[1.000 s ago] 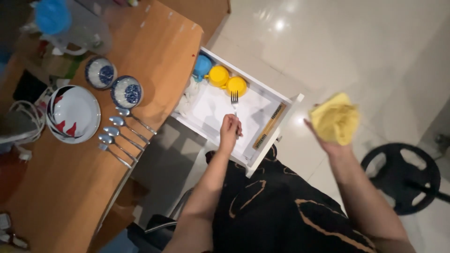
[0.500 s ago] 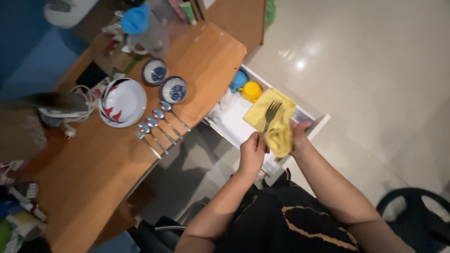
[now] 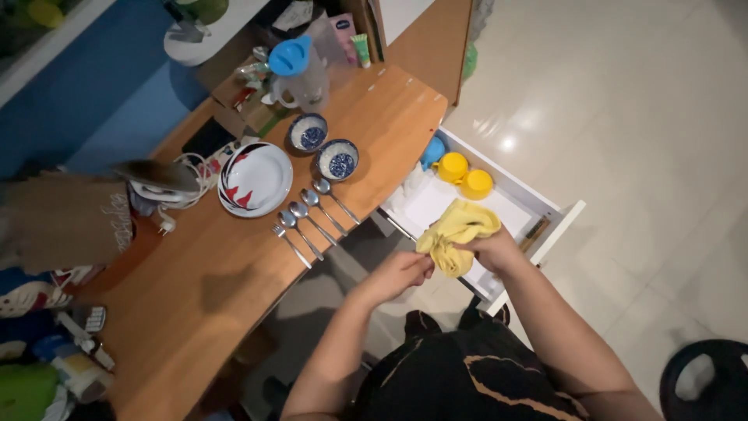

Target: The person wipes several metal spoons and forks with a yellow cloth and places them into an open drawer. The person handles the cutlery one at a time, wiping each piece before depositing it into the drawer.

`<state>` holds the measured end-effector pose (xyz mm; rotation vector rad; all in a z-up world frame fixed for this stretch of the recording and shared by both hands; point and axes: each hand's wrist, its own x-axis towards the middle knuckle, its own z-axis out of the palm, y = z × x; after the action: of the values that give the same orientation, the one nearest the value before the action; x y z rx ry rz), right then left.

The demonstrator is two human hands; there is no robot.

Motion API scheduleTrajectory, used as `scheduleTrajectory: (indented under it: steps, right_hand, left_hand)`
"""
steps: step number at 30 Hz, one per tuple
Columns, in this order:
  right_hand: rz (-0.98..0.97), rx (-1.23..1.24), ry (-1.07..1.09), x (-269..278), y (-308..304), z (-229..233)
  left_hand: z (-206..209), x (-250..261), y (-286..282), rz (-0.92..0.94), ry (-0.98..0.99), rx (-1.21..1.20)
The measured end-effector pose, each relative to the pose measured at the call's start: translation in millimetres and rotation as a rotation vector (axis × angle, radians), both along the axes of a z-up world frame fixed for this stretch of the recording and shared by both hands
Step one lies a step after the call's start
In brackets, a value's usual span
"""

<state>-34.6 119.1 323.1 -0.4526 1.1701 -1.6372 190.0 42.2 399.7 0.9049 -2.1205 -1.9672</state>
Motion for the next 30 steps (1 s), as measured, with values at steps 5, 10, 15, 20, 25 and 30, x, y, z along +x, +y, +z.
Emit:
scheduleTrajectory:
  steps: [5, 10, 15, 20, 25, 30]
  right_hand:
    - [-0.220, -0.122, -0.070, 37.9, -9.8, 23.5]
    - [-0.336, -0.153, -0.147, 59.8, -13.6, 62.3]
    - [-0.128, 0.005, -0.007, 18.0, 3.5, 22.4]
    - [-0.212, -0.057, -0.109, 39.6, -17.8, 21.2]
    - [-0.310, -0.100, -0.193, 65.5, -31.4, 46.3]
    - [-0.246, -0.075, -0.137, 34.2, -29.6, 49.0]
  left_hand:
    - [-115.6, -22.3, 32.3, 0.253, 0.170, 0.099]
    - [-66.9, -41.4, 68.4, 0.426, 0.265, 0.244]
    - [-13.1, 1.4, 8.4, 0.009, 0.028, 0.081]
    - [-54.5, -1.9, 0.2, 0.062, 0.049, 0.059]
    - [-51.5, -25.2, 42.1, 0.360, 0.146, 0.140]
    - [-56.7, -32.1, 19.5, 0.233, 0.132, 0.215]
